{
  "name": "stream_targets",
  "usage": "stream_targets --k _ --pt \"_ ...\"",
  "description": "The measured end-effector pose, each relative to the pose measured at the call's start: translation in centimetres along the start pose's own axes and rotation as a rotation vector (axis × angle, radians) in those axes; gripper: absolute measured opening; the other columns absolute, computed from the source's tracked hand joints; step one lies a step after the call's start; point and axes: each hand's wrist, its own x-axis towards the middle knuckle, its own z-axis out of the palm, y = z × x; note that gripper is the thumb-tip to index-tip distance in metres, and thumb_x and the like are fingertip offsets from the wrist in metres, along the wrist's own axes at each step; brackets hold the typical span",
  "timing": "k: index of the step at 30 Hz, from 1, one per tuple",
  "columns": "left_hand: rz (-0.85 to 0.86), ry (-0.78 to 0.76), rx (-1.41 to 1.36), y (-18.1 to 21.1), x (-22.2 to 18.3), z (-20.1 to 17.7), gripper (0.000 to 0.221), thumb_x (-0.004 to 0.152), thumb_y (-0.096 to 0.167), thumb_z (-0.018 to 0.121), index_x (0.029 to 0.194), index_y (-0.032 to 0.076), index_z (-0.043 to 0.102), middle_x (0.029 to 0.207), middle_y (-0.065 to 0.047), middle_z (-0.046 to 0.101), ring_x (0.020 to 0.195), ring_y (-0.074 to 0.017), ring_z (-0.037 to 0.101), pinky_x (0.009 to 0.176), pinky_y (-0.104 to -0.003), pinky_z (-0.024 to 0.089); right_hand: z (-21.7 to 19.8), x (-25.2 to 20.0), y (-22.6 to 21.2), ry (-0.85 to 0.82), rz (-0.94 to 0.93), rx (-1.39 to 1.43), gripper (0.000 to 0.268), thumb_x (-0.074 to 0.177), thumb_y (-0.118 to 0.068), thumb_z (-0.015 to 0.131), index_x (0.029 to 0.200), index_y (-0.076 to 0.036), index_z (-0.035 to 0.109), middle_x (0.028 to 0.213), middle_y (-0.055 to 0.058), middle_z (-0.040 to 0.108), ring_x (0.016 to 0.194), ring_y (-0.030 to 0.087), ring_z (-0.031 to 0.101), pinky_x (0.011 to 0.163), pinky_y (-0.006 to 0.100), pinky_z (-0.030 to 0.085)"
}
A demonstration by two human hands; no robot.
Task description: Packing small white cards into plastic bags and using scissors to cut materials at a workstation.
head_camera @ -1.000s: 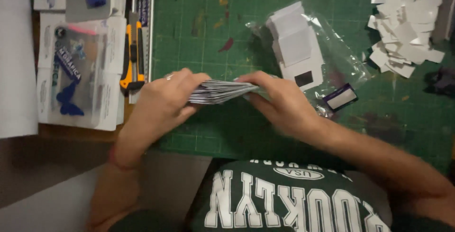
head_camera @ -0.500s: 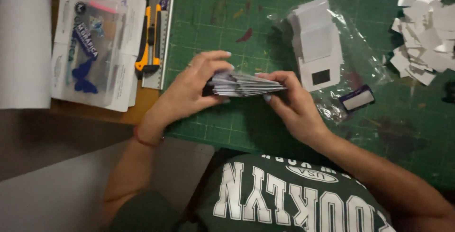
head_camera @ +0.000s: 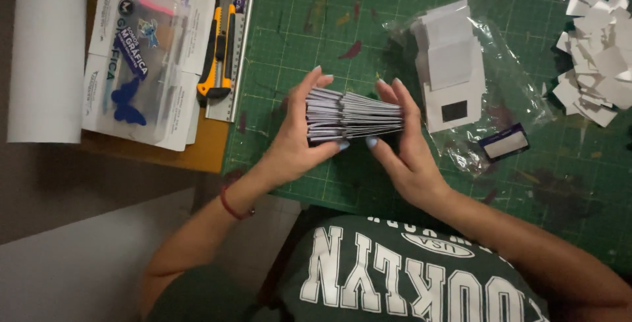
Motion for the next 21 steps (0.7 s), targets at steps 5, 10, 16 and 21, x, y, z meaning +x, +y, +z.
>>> stream_targets --k 5,10,16,21 --pt "-0.009 -0.018 0.103 -0.1 0.1 -0.5 0.097 0.083 0.000 0.093 0.163 0.011 0.040 0.160 -0.014 0.045 0.149 -0.0347 0.042 0.127 -0.047 0.035 -0.8 0.0 -1.0 0.009 -0.004 -0.021 0.089 0.104 -0.006 0.063 0.172 0.001 0.006 0.174 0.034 0.027 0.162 0.056 0.023 0.130 0.068 0.022" --pt "-0.010 -0.100 0.206 0.1 0.2 -0.8 0.085 0.094 0.014 0.087 0.159 0.014 0.032 0.160 -0.018 0.037 0.152 -0.0358 0.040 0.128 -0.056 0.047 -2.6 0.3 -1.4 -0.071 -0.194 -0.598 0.094 0.100 -0.008 0.079 0.172 -0.003 0.019 0.180 0.023 0.022 0.169 0.043 0.027 0.138 0.058 0.037" --pt "0.037 -0.097 0.230 1.1 0.5 -1.1 0.083 0.091 0.007 0.086 0.157 0.012 0.035 0.158 -0.018 0.041 0.152 -0.0364 0.043 0.128 -0.052 0.045 -2.4 0.5 -2.3 -0.132 -0.359 -1.166 0.087 0.097 -0.042 0.088 0.161 -0.002 0.044 0.169 0.021 0.047 0.161 0.039 0.042 0.131 0.058 0.038" --pt "0.057 -0.097 0.223 1.1 0.6 -1.1 0.085 0.092 0.010 0.088 0.158 0.012 0.035 0.160 -0.019 0.041 0.153 -0.0370 0.043 0.131 -0.053 0.042 -3.1 0.4 -2.5 -0.118 -0.418 -1.155 0.074 0.102 -0.036 0.087 0.161 -0.016 0.047 0.167 0.019 0.052 0.157 0.042 0.049 0.130 0.061 0.042"
